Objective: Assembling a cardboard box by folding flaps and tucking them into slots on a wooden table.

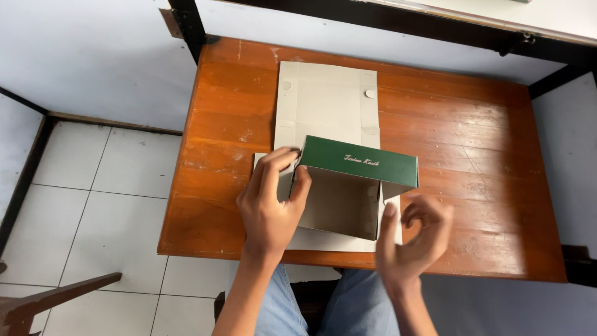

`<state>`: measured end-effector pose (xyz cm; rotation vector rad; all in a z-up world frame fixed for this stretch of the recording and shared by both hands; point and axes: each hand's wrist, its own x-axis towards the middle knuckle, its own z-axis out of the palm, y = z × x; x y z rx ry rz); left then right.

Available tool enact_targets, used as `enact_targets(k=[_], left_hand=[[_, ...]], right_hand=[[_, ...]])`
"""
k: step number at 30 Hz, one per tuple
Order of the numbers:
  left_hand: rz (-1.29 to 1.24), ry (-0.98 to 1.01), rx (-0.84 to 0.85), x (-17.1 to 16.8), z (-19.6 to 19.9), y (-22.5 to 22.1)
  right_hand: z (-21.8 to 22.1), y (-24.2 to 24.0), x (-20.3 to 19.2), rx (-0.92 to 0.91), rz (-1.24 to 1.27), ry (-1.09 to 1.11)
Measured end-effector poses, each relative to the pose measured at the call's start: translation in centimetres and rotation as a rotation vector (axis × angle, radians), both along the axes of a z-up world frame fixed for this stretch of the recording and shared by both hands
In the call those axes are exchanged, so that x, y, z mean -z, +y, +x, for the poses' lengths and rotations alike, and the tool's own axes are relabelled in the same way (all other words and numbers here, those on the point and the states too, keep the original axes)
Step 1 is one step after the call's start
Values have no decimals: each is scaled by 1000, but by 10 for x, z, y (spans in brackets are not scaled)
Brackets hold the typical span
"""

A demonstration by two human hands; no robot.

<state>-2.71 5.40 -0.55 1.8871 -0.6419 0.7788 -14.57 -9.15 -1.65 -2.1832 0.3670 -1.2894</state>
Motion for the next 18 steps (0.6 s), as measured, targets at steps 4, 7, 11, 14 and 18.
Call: enact_targets(k=[4, 7, 11, 14, 18], left_hand=[[42, 170, 56, 2, 1, -4], [46, 199, 75, -6, 3, -8], [168, 45, -30, 6, 10, -10], [176, -25, -74, 21, 14, -12], [167, -50, -52, 6, 15, -11]], right_hand=[[5, -25, -18, 25, -75, 128], [17, -42, -19, 5, -193, 154], [25, -59, -12, 92, -360, 248], [31, -69, -2, 132, -366, 276], [38, -76, 3, 71, -224, 252]])
